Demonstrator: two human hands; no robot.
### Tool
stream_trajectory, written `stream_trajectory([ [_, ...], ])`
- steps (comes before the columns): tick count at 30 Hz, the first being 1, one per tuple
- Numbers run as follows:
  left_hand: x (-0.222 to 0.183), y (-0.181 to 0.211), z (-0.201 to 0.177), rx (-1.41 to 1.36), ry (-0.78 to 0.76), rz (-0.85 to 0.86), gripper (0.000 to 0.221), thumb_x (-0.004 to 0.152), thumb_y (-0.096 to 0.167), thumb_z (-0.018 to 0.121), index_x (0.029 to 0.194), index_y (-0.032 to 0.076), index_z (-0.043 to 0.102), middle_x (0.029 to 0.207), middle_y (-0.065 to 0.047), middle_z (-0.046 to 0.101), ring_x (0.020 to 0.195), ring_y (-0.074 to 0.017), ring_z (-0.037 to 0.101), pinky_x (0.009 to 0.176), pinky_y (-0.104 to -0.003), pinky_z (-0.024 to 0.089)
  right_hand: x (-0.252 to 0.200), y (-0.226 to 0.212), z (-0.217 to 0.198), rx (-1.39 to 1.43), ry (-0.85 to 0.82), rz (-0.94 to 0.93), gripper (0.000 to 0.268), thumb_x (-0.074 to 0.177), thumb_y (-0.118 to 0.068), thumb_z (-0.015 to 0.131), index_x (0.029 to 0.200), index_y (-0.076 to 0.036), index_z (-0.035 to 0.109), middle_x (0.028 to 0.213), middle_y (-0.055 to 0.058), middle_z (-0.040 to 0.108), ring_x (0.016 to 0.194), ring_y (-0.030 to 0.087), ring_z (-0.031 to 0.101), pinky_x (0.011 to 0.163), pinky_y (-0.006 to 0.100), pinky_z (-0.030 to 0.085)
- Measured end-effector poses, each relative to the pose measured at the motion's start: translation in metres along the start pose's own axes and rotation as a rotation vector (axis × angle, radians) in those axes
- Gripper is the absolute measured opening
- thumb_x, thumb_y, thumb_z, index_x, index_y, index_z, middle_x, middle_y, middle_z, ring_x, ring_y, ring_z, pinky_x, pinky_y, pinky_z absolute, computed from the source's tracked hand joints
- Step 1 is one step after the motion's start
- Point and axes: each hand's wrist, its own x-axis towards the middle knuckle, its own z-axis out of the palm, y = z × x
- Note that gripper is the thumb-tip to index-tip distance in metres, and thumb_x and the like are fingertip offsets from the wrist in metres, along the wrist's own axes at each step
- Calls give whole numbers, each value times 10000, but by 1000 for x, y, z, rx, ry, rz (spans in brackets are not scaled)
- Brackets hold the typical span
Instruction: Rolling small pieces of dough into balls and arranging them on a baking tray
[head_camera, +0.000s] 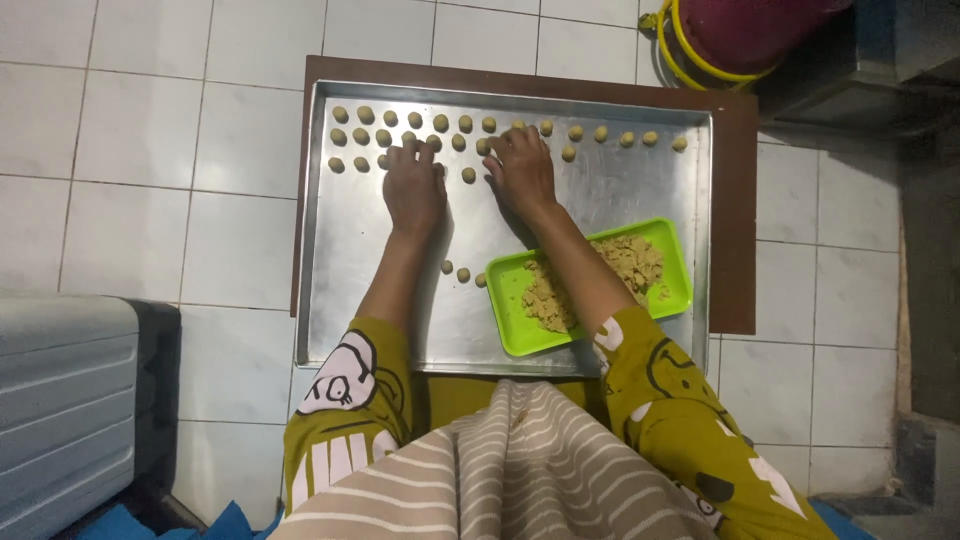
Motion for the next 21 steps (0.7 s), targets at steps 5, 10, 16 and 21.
stream_trajectory([
  [5,12,-5,-24,-37,-62,-48,288,845,98,767,1115,156,684,1024,-27,621,1009,-231,584,663,-340,582,23,2,22,-40,-96,29,246,924,-201,773,1151,-112,744,1001,76,652,1022,262,535,823,402,447],
  [10,2,-15,9,13,-125,52,251,797,137,815,1031,185,740,921,-14,695,929,-210,618,666,-322,526,27,8,27,-49,-143,45,188,941,-217,758,1080,-92,741,925,91,648,985,276,535,824,418,426],
  [16,1,-6,2,-25,-60,53,104,865,111,771,917,195,738,848,24,709,884,-196,630,641,-300,509,31,1,10,-20,-128,89,224,902,-211,808,1092,-115,739,958,50,618,996,245,520,843,393,422],
  [21,16,-4,-19,-183,-55,-3,159,891,132,736,1031,194,693,1000,7,656,992,-250,573,756,-389,520,33,1,7,58,-89,78,209,927,-129,764,1134,-132,737,962,46,605,1003,252,528,860,400,425],
])
